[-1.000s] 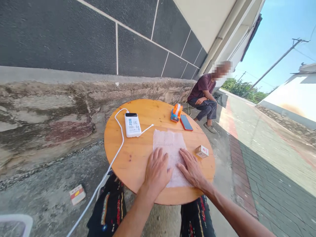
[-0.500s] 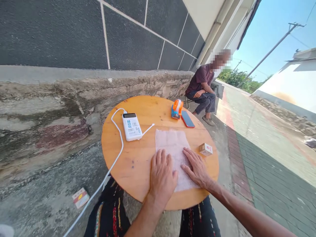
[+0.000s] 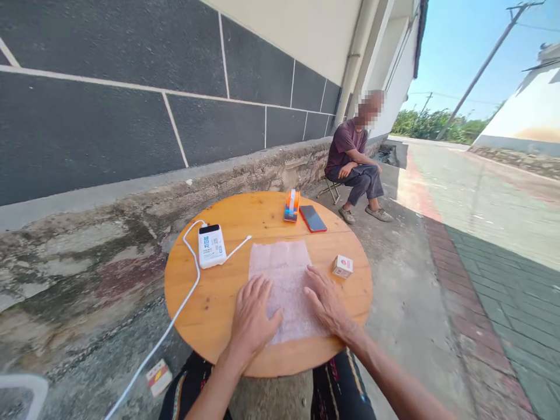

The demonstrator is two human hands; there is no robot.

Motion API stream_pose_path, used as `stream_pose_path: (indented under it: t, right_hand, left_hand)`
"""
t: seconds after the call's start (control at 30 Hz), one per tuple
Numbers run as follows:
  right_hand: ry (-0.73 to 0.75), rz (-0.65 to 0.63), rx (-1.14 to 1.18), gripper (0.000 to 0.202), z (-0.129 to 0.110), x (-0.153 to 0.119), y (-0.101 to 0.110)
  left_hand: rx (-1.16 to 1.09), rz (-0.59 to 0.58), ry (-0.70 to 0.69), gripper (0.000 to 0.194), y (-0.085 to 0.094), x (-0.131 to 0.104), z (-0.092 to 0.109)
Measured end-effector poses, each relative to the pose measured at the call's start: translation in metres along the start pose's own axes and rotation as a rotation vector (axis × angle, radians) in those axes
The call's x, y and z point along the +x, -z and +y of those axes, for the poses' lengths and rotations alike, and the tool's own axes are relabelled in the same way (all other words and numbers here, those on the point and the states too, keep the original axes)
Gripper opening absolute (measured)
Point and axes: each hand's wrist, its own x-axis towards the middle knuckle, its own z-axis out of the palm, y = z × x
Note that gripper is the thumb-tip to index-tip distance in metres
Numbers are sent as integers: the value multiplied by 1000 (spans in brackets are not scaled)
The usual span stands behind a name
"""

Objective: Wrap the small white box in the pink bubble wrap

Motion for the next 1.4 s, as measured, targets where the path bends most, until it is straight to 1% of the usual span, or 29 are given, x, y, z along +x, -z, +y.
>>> stream_pose_path:
  t: [0.17,0.27,0.4,0.47,0.6,0.7,0.8,0.87,0.97,1.03,1.1,1.17,1.27,1.33,1.4]
  right_hand:
    - [-38,82,53,41,2,-2,4]
    - [-46,92,56,39,1,-6,7]
    - [-33,94,63,38,-1,-11,10]
    - [-32,114,77,37,0,-11,10]
    - [-38,191,155,33,7,-14,8]
    - [-20,204,219,31,16,-19,9]
    - [-15,175,242,31,21,-24,16]
    - [-7,129,199,32,17,-22,23]
    - [68,5,74,36,-2,-5,29]
    - [148,-82,17,42,-15,10,27]
    - [196,-143,-19,46,-22,23,21]
    - [206,-170,-55,46,-19,30,14]
    - [172,-150,-116,43,-5,26,12]
    - [136,-121,-145,39,5,15,18]
    - [120,-95,-156,35,13,3,30]
  left_hand:
    - [34,-42,-19,52,1,1,1]
    - [35,-54,-27,51,-1,0,1]
    - [52,-37,-28,51,-4,-1,0]
    - [62,-32,-27,51,-5,-2,0]
    - [79,-34,-31,52,-6,-2,1]
    - [87,-30,-30,54,-6,-3,1]
    - [88,-25,-23,54,-6,-3,1]
    - [81,-24,-24,54,-6,-2,1]
    - [76,-17,-25,55,-5,-2,2]
    - [79,-14,-25,55,-5,-1,2]
    - [81,-14,-23,55,-4,-1,3]
    - [79,-17,-16,55,-3,-1,4]
    - [71,-24,-8,56,0,-1,6]
    - [62,-22,-11,56,2,-1,7]
    - [51,-13,-15,54,2,-1,6]
